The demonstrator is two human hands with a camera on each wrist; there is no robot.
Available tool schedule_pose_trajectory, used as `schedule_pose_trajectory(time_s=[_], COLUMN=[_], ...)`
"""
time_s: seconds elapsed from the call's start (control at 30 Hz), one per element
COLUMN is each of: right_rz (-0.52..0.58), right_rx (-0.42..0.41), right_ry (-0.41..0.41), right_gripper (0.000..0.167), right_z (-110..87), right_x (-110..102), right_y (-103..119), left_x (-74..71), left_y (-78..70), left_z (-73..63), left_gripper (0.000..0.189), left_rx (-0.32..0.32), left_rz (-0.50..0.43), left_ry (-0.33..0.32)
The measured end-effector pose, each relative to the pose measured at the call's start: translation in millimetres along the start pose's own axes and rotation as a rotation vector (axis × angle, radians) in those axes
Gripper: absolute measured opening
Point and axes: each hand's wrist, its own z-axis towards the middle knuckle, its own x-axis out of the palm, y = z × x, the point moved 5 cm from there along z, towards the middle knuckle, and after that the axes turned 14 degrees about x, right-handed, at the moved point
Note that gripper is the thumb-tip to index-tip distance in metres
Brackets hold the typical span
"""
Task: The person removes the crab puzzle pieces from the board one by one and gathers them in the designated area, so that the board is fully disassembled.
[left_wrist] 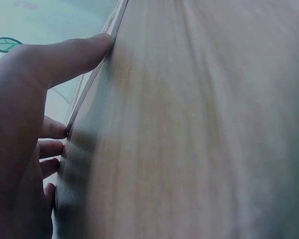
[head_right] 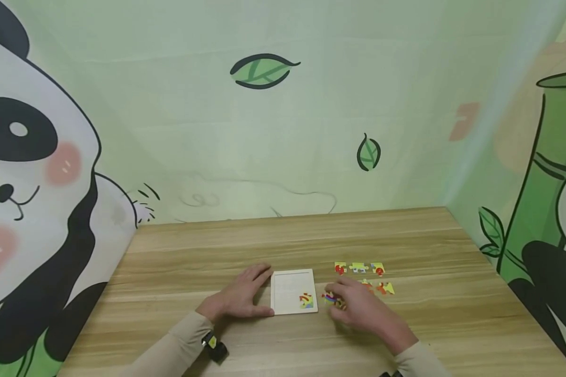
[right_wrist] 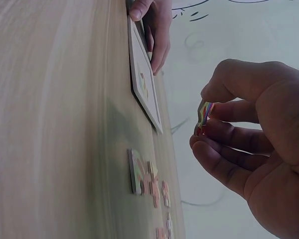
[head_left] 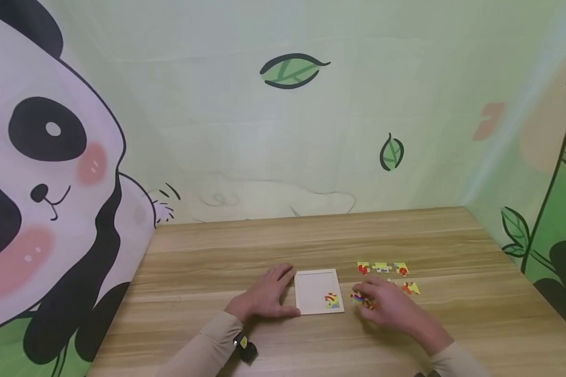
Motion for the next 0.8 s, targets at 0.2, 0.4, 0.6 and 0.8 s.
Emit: schedule_pose_trajectory(time_s=[0.2, 0.4, 0.6, 0.8], right_rz=[0.015, -0.011, 0.045, 0.071], right_rx=[-0.005, 0.001, -0.014, -0.03], right_ry=[-0.001, 0.004, 0.026, 0.009], right_gripper=[0.033, 0.036, 0.034, 0.037], right_z=[-3.8, -6.5, -8.9, -12.3], right_x=[-1.8, -3.2, -5.9, -10.2], right_y=[-4.1, -5.8, -10.6, -18.7], left_x=[-1.2, -0.5, 0.4, 1.1], left_y=[0.0, 0.3, 0.8, 1.7], left_z=[0.0, -0.1, -0.6, -0.9], left_gripper=[0.105, 0.104, 0.105, 0.105], left_rx=[0.0, 0.0, -0.009, -0.024], left_rz=[0.003, 0.005, 0.003, 0.001], left_ry=[-0.001, 0.001, 0.009, 0.022])
